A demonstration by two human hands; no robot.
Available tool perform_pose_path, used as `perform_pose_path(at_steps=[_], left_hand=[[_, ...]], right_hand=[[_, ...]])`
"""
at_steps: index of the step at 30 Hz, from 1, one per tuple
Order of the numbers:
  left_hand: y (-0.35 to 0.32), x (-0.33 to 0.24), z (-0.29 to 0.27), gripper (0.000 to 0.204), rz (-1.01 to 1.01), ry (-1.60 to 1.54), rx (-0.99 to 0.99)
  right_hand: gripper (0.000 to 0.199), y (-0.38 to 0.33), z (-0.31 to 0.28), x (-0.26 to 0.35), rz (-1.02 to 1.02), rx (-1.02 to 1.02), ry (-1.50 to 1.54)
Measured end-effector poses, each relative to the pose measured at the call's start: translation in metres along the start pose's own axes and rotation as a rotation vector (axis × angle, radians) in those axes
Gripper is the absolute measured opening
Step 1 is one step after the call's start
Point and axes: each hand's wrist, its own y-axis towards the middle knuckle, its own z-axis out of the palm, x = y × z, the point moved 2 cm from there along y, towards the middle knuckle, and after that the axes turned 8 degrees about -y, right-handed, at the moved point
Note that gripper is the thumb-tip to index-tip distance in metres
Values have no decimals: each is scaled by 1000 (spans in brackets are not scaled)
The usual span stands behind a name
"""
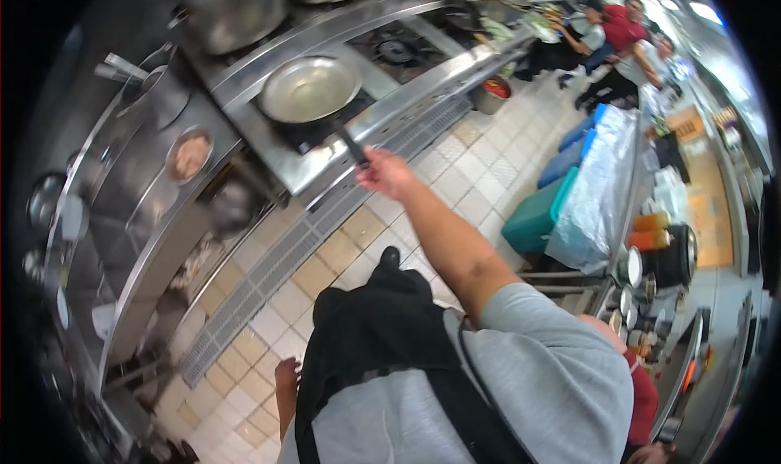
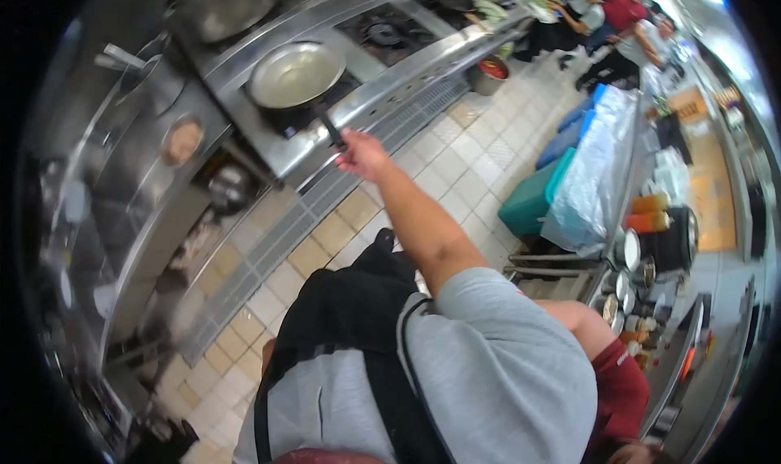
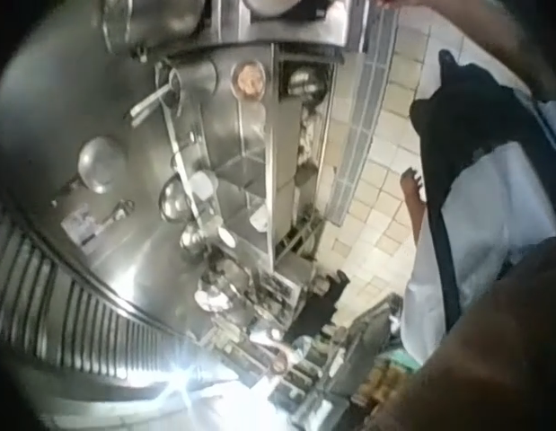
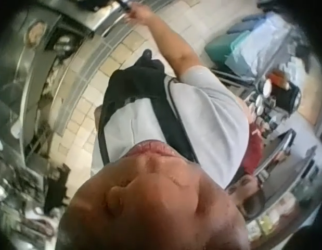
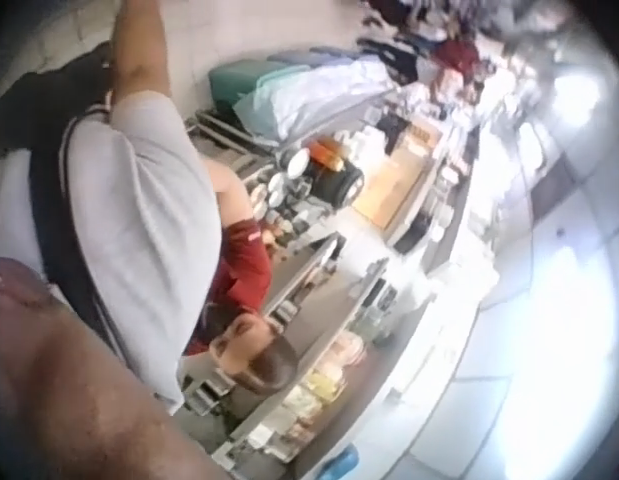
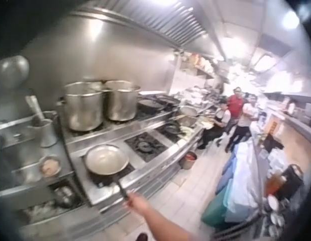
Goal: Placing small pieces of raw meat into a frying pan on a kitchen stove.
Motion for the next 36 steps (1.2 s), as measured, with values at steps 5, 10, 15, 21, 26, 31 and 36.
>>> perform_pose_path(at_steps=[5, 10, 15, 21, 26, 31, 36], left_hand=[[-33, -59, -5, 33, -177, -172, 8], [-51, -80, -2, 35, -263, -291, -60], [-47, -63, -1, 35, -328, -354, -74], [-40, -68, -1, 36, -262, -368, -45], [-44, -117, -8, 37, -380, -418, -81], [-46, -112, -15, 36, -397, -332, -56], [-40, -111, -19, 36, -422, -318, -58]], right_hand=[[28, -8, 7, 11, 9, 45, 41], [23, -8, 22, 11, 54, 10, 66], [21, -14, 27, 15, 43, 47, 51], [20, -13, 25, 15, 34, 36, 33], [20, -12, 21, 14, 23, 16, 40], [22, -11, 26, 14, 16, 2, 16], [20, -10, 24, 13, 6, -16, 7]])
